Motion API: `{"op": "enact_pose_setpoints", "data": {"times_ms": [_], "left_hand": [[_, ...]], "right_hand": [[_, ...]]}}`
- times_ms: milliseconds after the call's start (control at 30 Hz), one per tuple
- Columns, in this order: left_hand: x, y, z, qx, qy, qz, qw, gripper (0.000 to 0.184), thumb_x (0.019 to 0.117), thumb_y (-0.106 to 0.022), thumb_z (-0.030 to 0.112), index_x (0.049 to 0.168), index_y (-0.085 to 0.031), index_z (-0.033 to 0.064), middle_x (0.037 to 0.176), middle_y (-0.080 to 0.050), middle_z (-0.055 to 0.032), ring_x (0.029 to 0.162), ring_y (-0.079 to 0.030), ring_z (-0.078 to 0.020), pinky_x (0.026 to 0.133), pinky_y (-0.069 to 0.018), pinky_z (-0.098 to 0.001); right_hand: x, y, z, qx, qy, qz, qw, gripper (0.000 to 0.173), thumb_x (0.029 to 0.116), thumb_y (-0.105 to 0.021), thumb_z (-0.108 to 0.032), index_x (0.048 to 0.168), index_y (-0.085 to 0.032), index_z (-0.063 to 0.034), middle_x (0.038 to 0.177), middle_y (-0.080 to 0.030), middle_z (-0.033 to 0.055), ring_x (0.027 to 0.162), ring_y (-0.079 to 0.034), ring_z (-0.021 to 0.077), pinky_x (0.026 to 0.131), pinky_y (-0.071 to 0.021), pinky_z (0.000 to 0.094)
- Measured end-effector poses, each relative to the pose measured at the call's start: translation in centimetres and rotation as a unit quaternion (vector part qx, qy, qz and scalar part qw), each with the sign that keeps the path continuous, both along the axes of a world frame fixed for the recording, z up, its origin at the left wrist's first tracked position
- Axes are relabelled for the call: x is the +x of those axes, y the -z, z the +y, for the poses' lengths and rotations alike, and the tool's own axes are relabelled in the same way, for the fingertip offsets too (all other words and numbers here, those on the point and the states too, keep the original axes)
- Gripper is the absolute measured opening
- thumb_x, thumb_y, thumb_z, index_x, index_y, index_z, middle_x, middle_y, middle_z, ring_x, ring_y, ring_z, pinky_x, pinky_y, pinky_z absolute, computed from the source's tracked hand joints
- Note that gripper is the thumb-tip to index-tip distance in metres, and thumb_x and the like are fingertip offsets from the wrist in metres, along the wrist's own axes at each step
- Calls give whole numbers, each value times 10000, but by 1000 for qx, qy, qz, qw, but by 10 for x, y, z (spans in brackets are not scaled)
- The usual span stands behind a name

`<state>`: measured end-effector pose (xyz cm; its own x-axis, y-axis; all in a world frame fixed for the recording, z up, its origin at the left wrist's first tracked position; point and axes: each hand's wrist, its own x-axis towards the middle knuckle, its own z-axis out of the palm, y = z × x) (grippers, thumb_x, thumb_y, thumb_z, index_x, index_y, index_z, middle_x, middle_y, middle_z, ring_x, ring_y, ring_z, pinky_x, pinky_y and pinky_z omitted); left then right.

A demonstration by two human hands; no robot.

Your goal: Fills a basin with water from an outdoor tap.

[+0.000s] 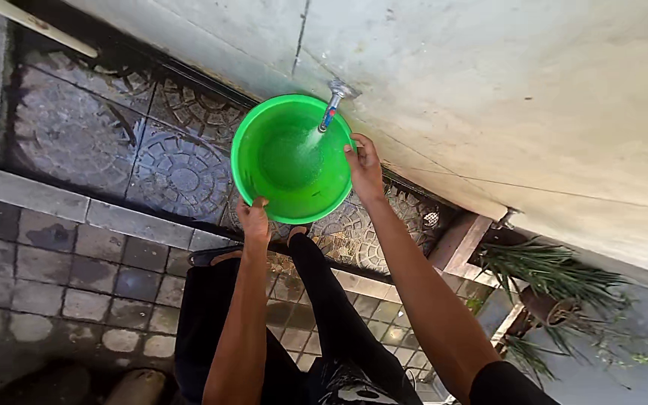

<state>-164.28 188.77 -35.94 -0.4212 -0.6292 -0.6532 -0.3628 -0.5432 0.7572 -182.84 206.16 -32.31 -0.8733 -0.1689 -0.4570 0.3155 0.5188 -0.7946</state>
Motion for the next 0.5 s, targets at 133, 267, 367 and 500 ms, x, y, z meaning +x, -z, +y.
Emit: {"op": "enact_pose_setpoints", "data": {"times_ms": [133,267,367,500], "left_hand": [[-1,-14,0,4,-13,6,1000,317,897,-571,-14,1188,-620,104,1060,-700,-52,908,-691,-150,736,-601,-372],[-2,-23,1,6,-19,4,1000,299,885,-568,-19,1151,-621,107,1038,-697,-57,892,-695,-160,716,-605,-376],[-2,-29,-2,9,-20,0,1000,310,887,-562,-24,1161,-619,109,1047,-699,-58,891,-698,-162,707,-607,-370],[-1,-32,-4,9,-29,-2,1000,317,880,-563,-20,1164,-612,113,1040,-696,-64,881,-701,-172,692,-610,-379]], "right_hand": [[1,-22,-6,36,-36,26,998,474,993,-628,-471,1433,-583,-301,1435,-549,124,1306,-542,278,1023,-509,500],[13,-30,-21,117,-37,153,981,547,934,-703,-477,1446,-583,-325,1514,-313,246,1144,-538,326,807,-559,425],[8,-28,-28,67,-25,189,979,555,921,-724,-480,1443,-606,-329,1483,-380,214,1275,-467,351,961,-512,478],[-6,-34,-43,27,-25,136,990,582,915,-694,-573,1466,-560,-440,1465,-415,156,1297,-434,337,1017,-420,570]]}}
